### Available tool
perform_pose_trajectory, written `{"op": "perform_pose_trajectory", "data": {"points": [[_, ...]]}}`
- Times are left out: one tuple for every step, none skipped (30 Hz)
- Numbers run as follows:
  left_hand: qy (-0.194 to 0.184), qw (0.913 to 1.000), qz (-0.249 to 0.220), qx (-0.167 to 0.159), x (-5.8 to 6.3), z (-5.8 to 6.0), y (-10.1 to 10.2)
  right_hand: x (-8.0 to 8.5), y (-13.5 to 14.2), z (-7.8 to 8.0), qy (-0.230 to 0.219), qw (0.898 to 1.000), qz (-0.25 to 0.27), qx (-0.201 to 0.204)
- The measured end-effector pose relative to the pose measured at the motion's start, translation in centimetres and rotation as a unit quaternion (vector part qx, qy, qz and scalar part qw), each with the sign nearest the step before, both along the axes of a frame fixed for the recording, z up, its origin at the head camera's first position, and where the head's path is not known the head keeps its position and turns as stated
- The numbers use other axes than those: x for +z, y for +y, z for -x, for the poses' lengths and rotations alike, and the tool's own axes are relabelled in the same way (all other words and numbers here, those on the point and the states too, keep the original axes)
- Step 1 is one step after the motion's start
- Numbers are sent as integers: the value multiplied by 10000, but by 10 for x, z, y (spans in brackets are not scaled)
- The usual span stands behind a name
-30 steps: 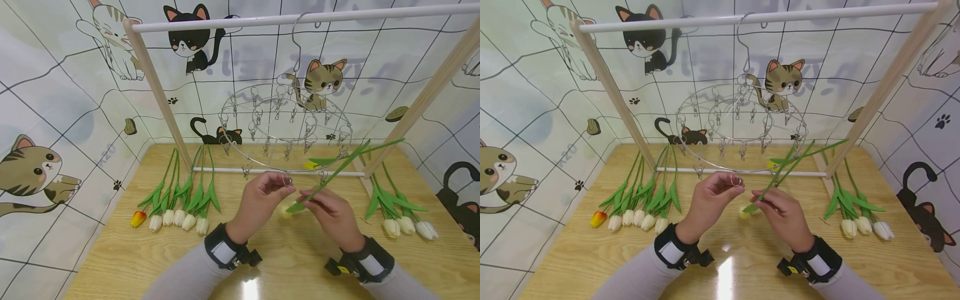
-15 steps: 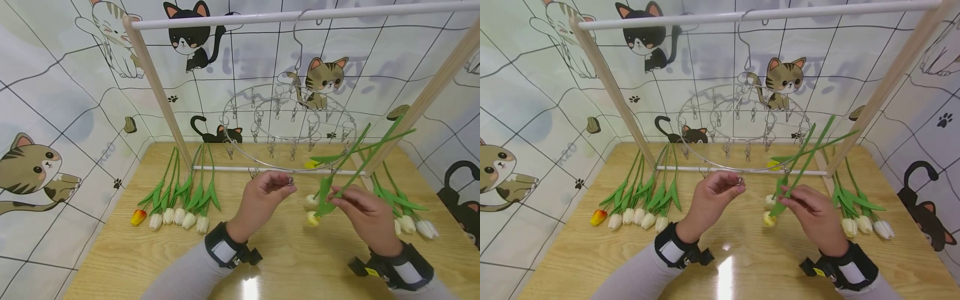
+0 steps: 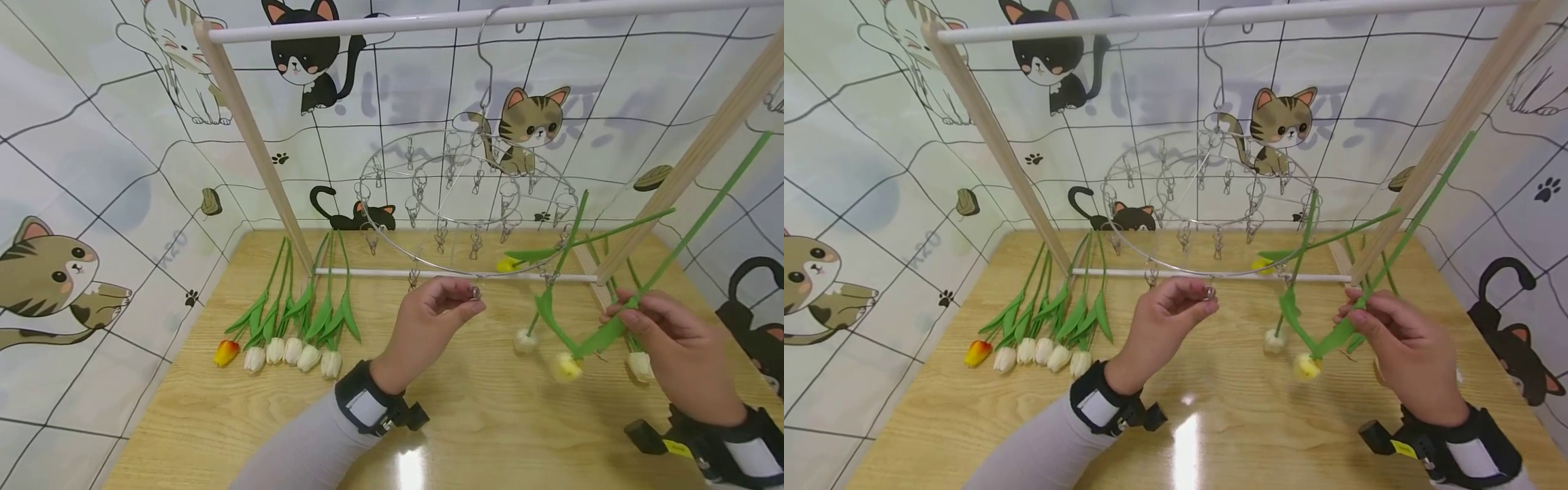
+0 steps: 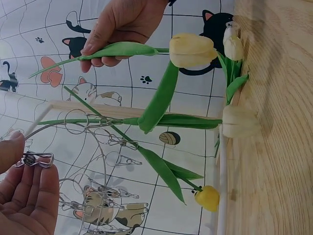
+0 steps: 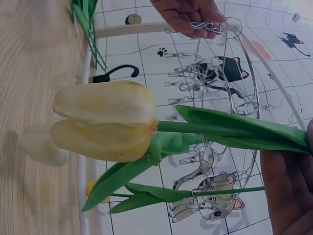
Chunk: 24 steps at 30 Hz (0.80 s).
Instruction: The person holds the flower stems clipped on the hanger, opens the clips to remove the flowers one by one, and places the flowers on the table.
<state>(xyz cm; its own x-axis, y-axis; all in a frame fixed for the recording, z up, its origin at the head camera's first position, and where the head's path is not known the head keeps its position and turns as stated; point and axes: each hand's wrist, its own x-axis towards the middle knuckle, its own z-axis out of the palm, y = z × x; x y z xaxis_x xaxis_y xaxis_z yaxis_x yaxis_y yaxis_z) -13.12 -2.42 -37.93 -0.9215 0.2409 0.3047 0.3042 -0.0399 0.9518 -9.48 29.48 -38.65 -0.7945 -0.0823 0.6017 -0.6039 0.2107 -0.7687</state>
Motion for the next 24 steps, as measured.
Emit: {"op": "perform_pose_trajectory", "data": {"points": [[4,10000,-1,-1,0,0,0,1,3,1,82,9999,-7,-77],[13,10000,-10,-2,0,0,0,3,5,1,125,9992,-166,-334],[23,10000,-14,-2,0,0,0,5,7,2,197,9971,-365,-632],[32,10000,-18,-4,0,0,0,7,9,3,248,9936,-573,-937],[37,10000,-13,-1,0,0,-1,8,12,4,233,9929,-584,-1007],[41,10000,-13,-4,-1,1,-1,8,15,4,206,9898,-747,-1196],[42,10000,-7,-4,-1,1,-1,10,19,5,97,9877,-877,-1292],[46,10000,-4,-7,0,1,-1,11,22,6,-27,9823,-1116,-1501],[53,10000,9,-6,0,1,-1,11,27,8,-125,9809,-1192,-1532],[53,10000,19,-5,0,1,-1,12,31,10,-215,9800,-1219,-1557],[60,10000,33,-5,0,1,-1,12,35,13,-313,9793,-1233,-1577],[61,10000,36,-9,0,1,-1,12,38,15,-442,9807,-1123,-1538],[58,10000,45,-8,0,1,-1,12,42,18,-526,9802,-1121,-1543],[59,10000,53,-8,0,1,-1,12,45,21,-573,9798,-1098,-1571],[61,10000,63,-8,0,1,-1,11,48,24,-610,9807,-1047,-1535],[56,10000,69,-8,0,1,-1,11,51,27,-669,9798,-1057,-1560],[66,9999,80,-12,0,1,-1,10,53,30,-753,9787,-1079,-1574],[65,9999,92,-15,0,1,-1,9,55,33,-835,9776,-1100,-1587],[76,9999,105,-17,0,1,-1,8,58,36,-926,9740,-1234,-1660],[91,9999,118,-17,1,1,-1,7,60,39,-1027,9726,-1275,-1649],[108,9999,132,-15,1,1,-1,6,62,41,-1131,9704,-1333,-1667],[131,9998,156,-7,1,1,-1,4,64,44,-1233,9686,-1379,-1661],[152,9997,172,-3,1,1,-1,3,65,47,-1351,9660,-1443,-1669],[161,9997,171,-1,1,1,-1,2,67,51,-1484,9610,-1596,-1702]]}}
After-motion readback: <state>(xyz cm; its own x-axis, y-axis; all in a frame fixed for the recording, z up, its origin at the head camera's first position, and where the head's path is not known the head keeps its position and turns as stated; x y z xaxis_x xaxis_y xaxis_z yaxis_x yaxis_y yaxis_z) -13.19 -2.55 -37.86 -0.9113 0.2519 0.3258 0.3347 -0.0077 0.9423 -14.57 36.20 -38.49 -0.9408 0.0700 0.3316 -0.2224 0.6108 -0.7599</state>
